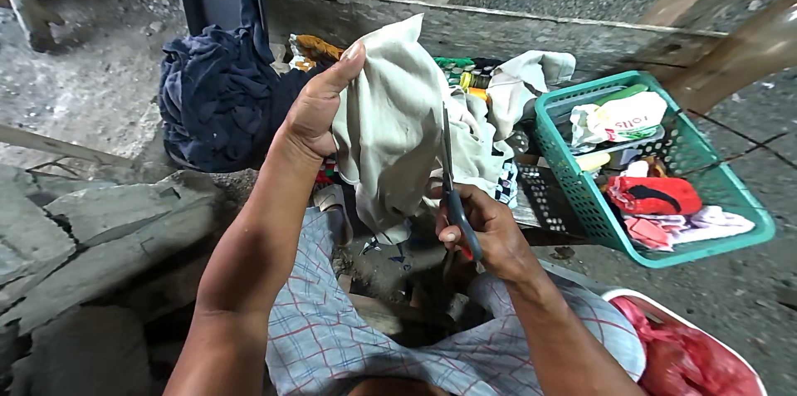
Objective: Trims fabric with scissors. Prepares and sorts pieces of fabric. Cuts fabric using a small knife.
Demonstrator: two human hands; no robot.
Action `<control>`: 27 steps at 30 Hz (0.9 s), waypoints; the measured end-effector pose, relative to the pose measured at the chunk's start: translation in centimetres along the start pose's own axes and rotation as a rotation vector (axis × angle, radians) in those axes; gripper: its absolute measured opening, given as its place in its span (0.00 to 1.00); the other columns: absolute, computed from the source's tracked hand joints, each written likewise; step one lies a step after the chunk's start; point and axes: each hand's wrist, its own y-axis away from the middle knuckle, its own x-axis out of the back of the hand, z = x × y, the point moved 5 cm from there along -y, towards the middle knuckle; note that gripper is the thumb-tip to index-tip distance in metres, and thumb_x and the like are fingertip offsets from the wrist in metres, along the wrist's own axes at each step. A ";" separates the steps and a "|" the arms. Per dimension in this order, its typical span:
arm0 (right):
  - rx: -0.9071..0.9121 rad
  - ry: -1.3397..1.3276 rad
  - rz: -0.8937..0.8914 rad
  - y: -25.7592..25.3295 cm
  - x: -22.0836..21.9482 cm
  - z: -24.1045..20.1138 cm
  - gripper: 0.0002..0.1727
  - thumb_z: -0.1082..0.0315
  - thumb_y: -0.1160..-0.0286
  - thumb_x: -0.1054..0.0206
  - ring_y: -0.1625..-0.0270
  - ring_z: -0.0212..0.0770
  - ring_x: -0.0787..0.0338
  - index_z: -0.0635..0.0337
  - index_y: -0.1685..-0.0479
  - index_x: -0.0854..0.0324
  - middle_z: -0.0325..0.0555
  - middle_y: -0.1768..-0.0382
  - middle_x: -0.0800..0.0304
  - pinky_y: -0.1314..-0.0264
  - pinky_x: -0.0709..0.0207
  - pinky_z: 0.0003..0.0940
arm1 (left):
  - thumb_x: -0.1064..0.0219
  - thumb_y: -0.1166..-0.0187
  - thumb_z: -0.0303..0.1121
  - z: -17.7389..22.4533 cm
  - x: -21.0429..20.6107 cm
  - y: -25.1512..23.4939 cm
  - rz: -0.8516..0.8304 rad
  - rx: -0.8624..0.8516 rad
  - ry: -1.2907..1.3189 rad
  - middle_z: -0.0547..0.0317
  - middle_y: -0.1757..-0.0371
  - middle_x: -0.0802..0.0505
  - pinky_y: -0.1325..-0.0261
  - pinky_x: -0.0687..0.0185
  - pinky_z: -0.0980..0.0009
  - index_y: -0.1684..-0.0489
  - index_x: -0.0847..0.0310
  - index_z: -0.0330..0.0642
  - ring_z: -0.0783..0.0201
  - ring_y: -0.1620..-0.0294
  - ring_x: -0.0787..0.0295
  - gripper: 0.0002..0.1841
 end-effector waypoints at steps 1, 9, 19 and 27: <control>0.001 0.002 0.001 0.0 0.0 0.0 0.38 0.50 0.33 0.19 0.67 0.36 0.11 0.66 0.28 0.26 0.45 0.64 0.10 0.65 0.13 0.30 | 0.54 0.06 0.44 -0.1 0.0 0.0 0.016 -0.002 -0.011 0.54 0.45 0.07 0.40 0.09 0.60 0.34 0.22 0.47 0.61 0.43 0.07 0.18; 0.004 0.005 0.020 0.1 0.1 -0.1 0.34 0.54 0.31 0.20 0.70 0.34 0.12 0.66 0.31 0.24 0.44 0.65 0.11 0.69 0.14 0.27 | 0.52 0.07 0.43 -0.3 -0.1 0.2 0.016 -0.007 -0.010 0.54 0.46 0.07 0.41 0.09 0.60 0.35 0.22 0.48 0.61 0.44 0.07 0.17; -0.003 0.021 0.040 0.1 0.2 0.1 0.33 0.55 0.32 0.19 0.71 0.33 0.12 0.64 0.32 0.23 0.42 0.64 0.11 0.70 0.13 0.26 | 0.46 0.12 0.37 -0.3 0.6 0.3 0.029 -0.012 -0.080 0.54 0.56 0.05 0.50 0.07 0.63 0.48 0.17 0.45 0.64 0.55 0.05 0.12; -0.037 0.057 0.052 0.1 0.2 0.1 0.34 0.55 0.33 0.19 0.71 0.32 0.12 0.64 0.30 0.22 0.41 0.63 0.09 0.71 0.14 0.25 | 0.36 0.15 0.39 -0.2 0.5 -0.2 -0.166 -0.002 -0.181 0.50 0.44 0.07 0.41 0.09 0.65 0.31 0.21 0.37 0.63 0.46 0.08 0.20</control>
